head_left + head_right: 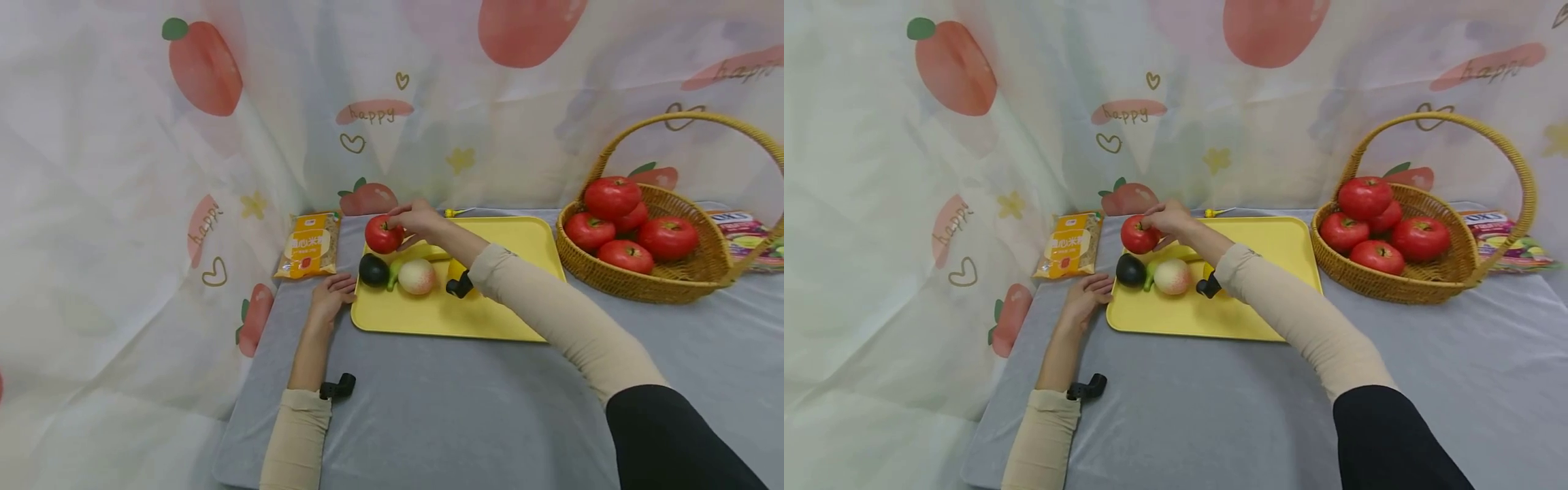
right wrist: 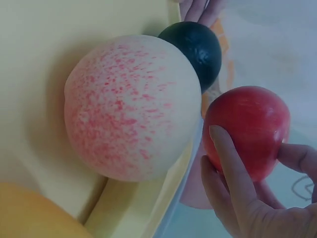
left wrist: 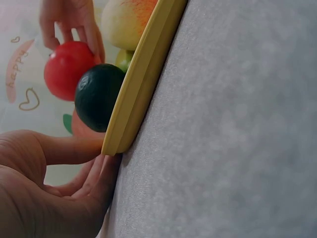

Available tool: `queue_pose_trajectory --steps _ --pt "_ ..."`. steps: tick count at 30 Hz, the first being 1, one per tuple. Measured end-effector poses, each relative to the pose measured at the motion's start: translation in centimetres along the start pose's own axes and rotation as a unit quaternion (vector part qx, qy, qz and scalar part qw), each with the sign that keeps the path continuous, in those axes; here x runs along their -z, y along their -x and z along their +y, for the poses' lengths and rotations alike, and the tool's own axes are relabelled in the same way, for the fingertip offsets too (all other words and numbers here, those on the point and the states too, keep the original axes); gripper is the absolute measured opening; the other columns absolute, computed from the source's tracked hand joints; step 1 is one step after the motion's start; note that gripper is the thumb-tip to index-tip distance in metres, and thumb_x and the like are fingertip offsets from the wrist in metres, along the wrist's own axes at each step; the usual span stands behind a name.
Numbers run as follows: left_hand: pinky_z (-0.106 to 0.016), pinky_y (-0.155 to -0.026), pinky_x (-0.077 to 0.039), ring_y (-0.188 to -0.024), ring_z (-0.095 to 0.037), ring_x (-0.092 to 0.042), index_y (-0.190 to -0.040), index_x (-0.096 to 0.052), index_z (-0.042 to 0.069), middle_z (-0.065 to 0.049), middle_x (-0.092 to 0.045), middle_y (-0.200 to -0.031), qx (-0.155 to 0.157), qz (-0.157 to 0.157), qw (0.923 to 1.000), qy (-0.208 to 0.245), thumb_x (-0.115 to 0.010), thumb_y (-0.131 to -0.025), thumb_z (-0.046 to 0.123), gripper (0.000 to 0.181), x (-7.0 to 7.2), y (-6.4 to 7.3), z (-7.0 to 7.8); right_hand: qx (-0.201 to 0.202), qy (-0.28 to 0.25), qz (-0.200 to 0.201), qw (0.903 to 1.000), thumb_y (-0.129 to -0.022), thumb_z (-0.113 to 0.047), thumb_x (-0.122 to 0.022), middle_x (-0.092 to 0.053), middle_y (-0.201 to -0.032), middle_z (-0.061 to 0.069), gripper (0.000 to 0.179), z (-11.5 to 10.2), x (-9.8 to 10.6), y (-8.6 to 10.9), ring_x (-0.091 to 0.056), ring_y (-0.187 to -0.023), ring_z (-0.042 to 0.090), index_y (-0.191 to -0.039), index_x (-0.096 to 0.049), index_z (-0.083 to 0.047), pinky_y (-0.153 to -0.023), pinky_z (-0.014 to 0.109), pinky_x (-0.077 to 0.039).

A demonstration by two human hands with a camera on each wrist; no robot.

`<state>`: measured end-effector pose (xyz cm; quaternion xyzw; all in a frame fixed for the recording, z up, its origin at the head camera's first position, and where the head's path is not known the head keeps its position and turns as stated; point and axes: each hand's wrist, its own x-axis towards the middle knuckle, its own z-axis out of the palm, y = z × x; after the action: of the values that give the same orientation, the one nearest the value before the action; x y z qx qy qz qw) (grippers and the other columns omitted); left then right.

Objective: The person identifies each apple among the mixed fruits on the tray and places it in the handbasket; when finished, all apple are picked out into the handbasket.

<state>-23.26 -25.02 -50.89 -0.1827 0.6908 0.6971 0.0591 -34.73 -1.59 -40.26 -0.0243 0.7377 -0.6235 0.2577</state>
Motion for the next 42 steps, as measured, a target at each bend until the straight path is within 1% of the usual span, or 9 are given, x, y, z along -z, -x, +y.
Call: queue_pose_trajectory --steps 6,13,23,34,42 --pt "-0.042 -0.109 -0.050 -0.128 -0.030 -0.064 -0.140 -0.057 -0.001 -0.020 -0.066 -0.137 0.000 0.001 1.0000 0.002 -0.069 -0.086 -0.017 0.058 0.2 0.0 0.0 0.010 0.011 -0.007 0.9999 -0.098 -0.011 -0.070 -0.057 -0.135 0.021 0.042 -0.4 0.3 1.1 -0.067 -0.114 0.043 -0.138 -0.061 -0.001 -0.095 0.061 -0.056" --pt "-0.041 -0.110 -0.050 -0.128 -0.029 -0.064 -0.141 -0.057 0.000 -0.019 -0.066 -0.138 0.003 -0.002 1.0000 0.002 -0.069 -0.087 -0.016 0.057 0.2 0.1 0.1 0.010 -0.012 -0.008 0.9998 -0.098 -0.011 -0.070 -0.057 -0.136 0.020 0.044 -0.4 0.6 2.0 -0.066 -0.116 0.045 -0.139 -0.059 -0.001 -0.097 0.063 -0.054" --pt "-0.042 -0.110 -0.050 -0.129 -0.030 -0.063 -0.141 -0.057 0.000 -0.019 -0.065 -0.138 0.002 -0.001 1.0000 -0.003 -0.068 -0.088 -0.016 0.057 0.0 0.3 0.2 0.005 -0.015 -0.006 0.9999 -0.100 -0.012 -0.069 -0.054 -0.142 0.021 0.044 -0.5 1.1 3.1 -0.063 -0.120 0.046 -0.141 -0.059 -0.002 -0.098 0.063 -0.053" --pt "-0.042 -0.110 -0.049 -0.129 -0.030 -0.063 -0.142 -0.056 -0.001 -0.020 -0.065 -0.139 -0.005 0.000 1.0000 -0.004 -0.068 -0.088 -0.017 0.058 -0.1 0.4 0.0 0.012 -0.014 -0.011 0.9998 -0.099 -0.012 -0.071 -0.056 -0.137 0.019 0.043 -0.5 1.6 4.6 -0.064 -0.118 0.045 -0.140 -0.061 -0.002 -0.096 0.061 -0.055" --pt "-0.041 -0.110 -0.050 -0.129 -0.029 -0.063 -0.142 -0.057 0.001 -0.019 -0.065 -0.139 0.001 0.003 1.0000 -0.005 -0.068 -0.087 -0.017 0.058 0.0 0.2 0.0 0.024 -0.011 -0.019 0.9995 -0.098 -0.011 -0.070 -0.057 -0.137 0.019 0.044 -0.4 2.0 5.6 -0.066 -0.116 0.043 -0.139 -0.060 -0.001 -0.094 0.060 -0.056"
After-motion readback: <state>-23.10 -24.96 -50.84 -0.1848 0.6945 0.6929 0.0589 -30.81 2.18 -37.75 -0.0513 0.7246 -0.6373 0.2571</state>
